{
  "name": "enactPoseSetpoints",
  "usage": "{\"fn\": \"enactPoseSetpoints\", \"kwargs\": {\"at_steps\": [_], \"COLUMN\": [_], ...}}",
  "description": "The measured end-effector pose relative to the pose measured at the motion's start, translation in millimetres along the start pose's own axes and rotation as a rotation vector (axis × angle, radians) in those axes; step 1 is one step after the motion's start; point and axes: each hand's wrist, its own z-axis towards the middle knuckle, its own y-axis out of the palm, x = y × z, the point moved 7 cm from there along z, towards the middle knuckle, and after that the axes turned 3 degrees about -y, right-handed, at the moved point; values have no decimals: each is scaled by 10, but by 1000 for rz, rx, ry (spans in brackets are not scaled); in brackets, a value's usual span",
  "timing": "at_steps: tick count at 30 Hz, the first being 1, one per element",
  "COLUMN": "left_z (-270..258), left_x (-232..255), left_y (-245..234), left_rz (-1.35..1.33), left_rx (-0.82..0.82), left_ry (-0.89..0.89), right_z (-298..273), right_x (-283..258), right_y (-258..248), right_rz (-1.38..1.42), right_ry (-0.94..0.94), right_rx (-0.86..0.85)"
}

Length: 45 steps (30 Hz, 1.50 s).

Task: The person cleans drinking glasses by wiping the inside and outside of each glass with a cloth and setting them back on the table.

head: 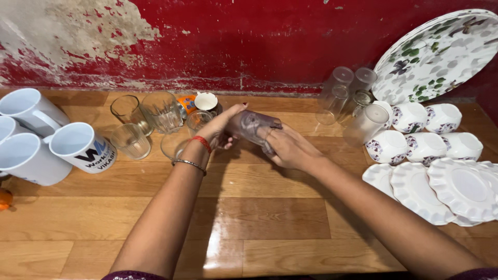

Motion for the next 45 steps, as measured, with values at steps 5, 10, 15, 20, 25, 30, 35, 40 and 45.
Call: {"fn": "enactPoseSetpoints", "kwargs": {"at_steps": [5,10,15,20,25,30,35,40,45], "left_z": [-113,-170,-291,-339,-145,-105,-114,-309,-368], "left_x": [139,326,233,175,212,333,313,403,522], "left_y": [84,1,-155,-221,-153,-177,-360,-438,-502], "left_rz": [-308,-544,-88,69,68,-166,-85,-57,-145], "left_rx": [-31,-90,83,64,-70,-35,89,179,243], "left_ry": [137,508,249,-36,32,532,542,373,498], "right_z": [147,327,431,276,350,391,471,417,329], "right_x": [127,52,-236,-114,-165,-29,-217,-91,261], "right_y": [64,-145,-200,-43,-48,13,0,184,196], "right_rz": [575,1780,811,-25,-282,1439,1196,661,1072], "right_ry": [560,631,341,193,-3,686,586,661,718], "right_rx": [-80,308,101,-364,-220,230,106,-144,395]}}
